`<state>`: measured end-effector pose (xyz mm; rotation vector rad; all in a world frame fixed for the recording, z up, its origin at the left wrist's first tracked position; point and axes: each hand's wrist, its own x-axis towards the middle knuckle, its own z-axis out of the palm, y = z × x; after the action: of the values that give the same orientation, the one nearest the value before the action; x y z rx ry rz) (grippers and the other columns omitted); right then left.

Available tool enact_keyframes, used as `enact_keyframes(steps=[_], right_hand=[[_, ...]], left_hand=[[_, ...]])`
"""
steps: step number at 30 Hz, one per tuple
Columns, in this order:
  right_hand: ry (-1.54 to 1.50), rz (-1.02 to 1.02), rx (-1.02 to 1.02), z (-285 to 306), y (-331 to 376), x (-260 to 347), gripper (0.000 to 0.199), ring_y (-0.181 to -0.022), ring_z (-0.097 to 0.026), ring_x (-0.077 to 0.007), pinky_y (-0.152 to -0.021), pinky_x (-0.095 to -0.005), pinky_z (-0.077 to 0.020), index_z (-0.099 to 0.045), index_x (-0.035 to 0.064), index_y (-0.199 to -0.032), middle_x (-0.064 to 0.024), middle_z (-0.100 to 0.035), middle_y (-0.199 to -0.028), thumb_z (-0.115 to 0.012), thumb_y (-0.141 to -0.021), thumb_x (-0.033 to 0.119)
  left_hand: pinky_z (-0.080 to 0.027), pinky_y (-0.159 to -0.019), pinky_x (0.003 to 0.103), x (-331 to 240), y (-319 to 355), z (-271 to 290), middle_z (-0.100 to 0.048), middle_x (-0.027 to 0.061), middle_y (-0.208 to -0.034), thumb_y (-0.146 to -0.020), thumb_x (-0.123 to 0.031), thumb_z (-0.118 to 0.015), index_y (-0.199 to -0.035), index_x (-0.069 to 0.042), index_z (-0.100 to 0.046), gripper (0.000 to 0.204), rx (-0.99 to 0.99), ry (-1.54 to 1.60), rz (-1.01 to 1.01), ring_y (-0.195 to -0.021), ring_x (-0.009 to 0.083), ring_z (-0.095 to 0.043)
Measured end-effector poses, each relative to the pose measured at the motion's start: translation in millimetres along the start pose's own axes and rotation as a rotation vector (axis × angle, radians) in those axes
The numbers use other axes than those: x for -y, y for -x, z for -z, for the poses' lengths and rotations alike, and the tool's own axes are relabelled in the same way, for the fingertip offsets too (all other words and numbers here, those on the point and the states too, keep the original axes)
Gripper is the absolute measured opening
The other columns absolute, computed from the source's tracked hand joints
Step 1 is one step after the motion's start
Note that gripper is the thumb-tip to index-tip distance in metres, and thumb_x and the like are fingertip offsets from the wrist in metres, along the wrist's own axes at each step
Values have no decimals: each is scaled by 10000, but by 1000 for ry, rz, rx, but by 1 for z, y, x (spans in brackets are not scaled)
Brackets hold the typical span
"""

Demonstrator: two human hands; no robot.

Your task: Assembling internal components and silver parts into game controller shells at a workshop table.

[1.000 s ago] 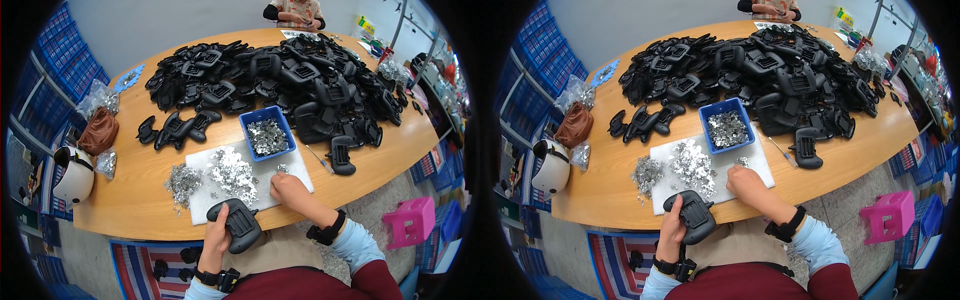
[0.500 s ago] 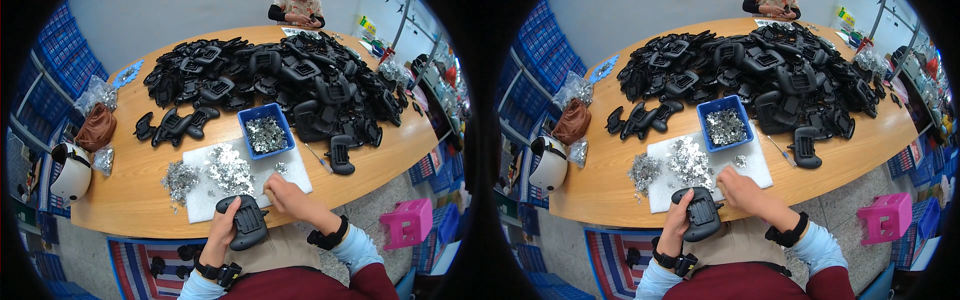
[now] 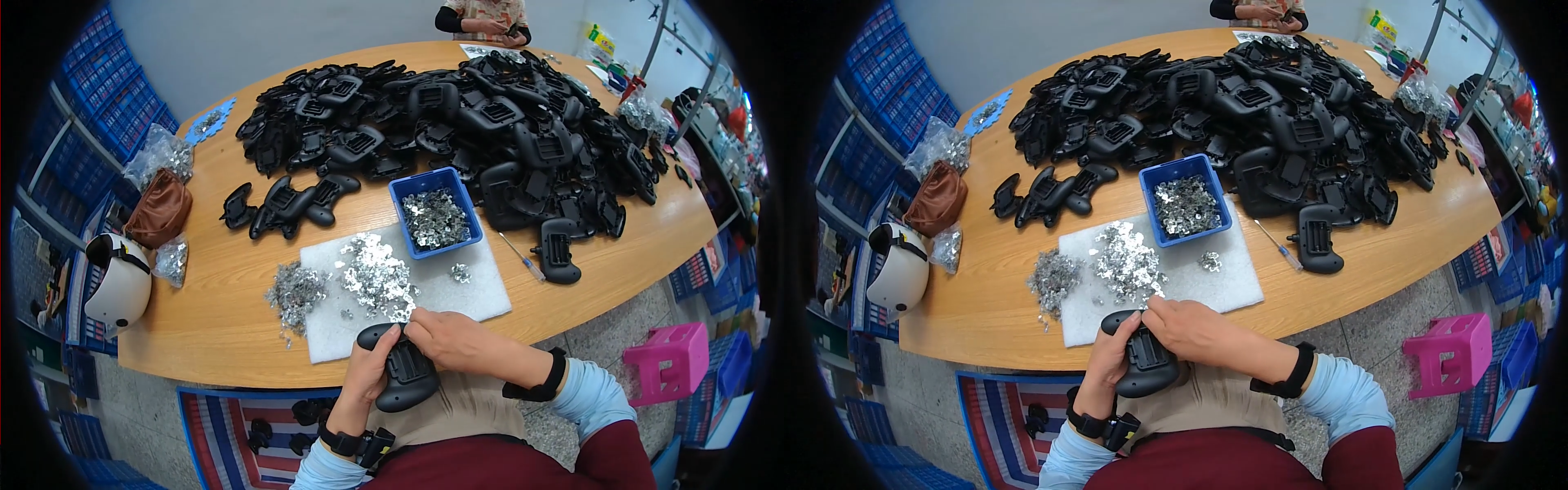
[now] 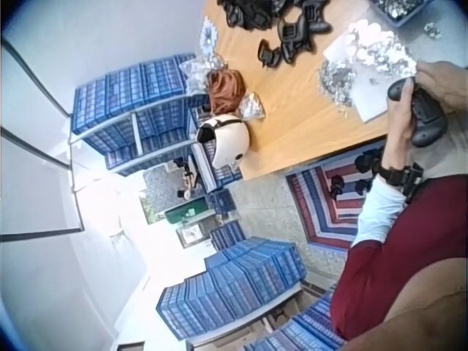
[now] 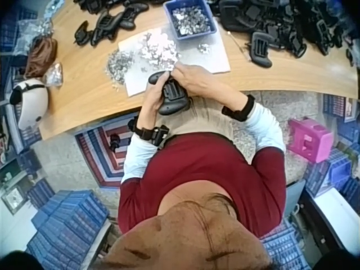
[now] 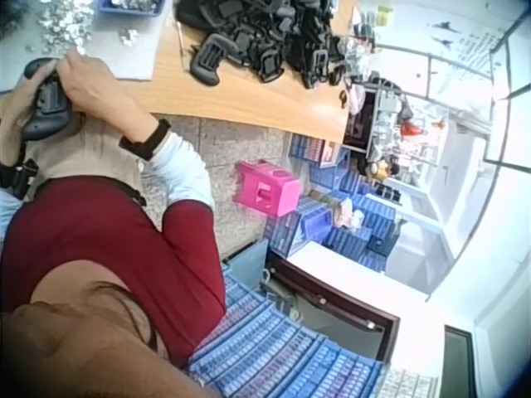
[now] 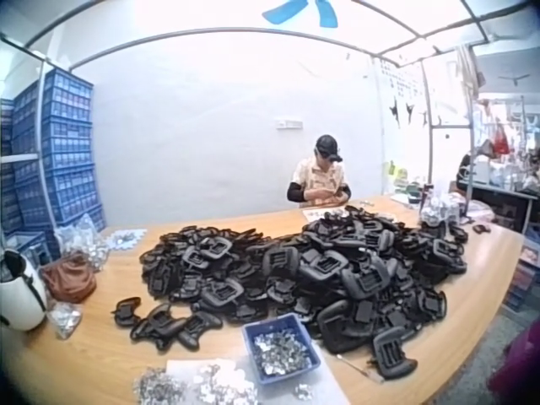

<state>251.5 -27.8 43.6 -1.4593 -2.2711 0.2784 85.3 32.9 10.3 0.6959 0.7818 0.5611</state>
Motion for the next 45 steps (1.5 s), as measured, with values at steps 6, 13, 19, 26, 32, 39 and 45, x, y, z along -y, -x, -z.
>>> enact_keyframes(steps=[6,13,19,26,32,39,45], right_hand=[[-22,12,19,-2,0,0,144,-721,-573,-309,-600,-376,-474,-418,-5,-881,-150,-460,-879,-493,-771,47],[-98,-29,69,5,-2,7,145,-752,-570,-326,-610,-391,-473,-402,-16,-901,-173,-452,-912,-476,-796,48],[-175,-78,101,-3,1,0,261,-740,-566,-348,-599,-393,-474,-401,-11,-945,-177,-443,-927,-551,-735,30],[-246,-85,50,-3,2,-1,322,-747,-558,-363,-574,-411,-470,-388,-7,-951,-186,-437,-938,-590,-702,27],[-119,-12,88,-3,0,1,326,-760,-574,-336,-582,-399,-480,-391,-11,-934,-180,-444,-926,-600,-685,7],[-105,12,93,10,-1,4,154,-745,-585,-323,-605,-376,-486,-402,-19,-895,-175,-455,-892,-486,-782,44],[-38,25,105,11,-4,11,136,-722,-588,-322,-601,-373,-487,-411,-19,-891,-175,-462,-885,-471,-792,52]], left_hand=[[-488,-638,243,2,1,-1,-616,26,-850,-867,-138,-586,-940,-20,-597,139,-24,5,6,-736,93,-587],[-487,-610,239,4,2,0,-612,22,-826,-866,-144,-589,-926,-21,-597,137,-37,17,13,-705,90,-584],[-487,-580,238,5,3,2,-600,7,-782,-860,-153,-598,-888,-38,-590,118,-42,35,35,-663,81,-579],[-492,-571,234,3,5,0,-597,5,-778,-857,-153,-599,-883,-40,-585,118,-62,58,79,-652,80,-582],[-495,-572,235,0,7,-1,-600,10,-786,-857,-152,-598,-892,-36,-584,123,-65,51,90,-660,84,-586],[-500,-561,243,1,6,2,-602,16,-793,-854,-154,-603,-896,-30,-585,133,-71,35,88,-658,90,-589],[-503,-582,246,1,8,1,-611,28,-813,-856,-148,-598,-912,-21,-591,139,-78,32,79,-678,96,-596]])
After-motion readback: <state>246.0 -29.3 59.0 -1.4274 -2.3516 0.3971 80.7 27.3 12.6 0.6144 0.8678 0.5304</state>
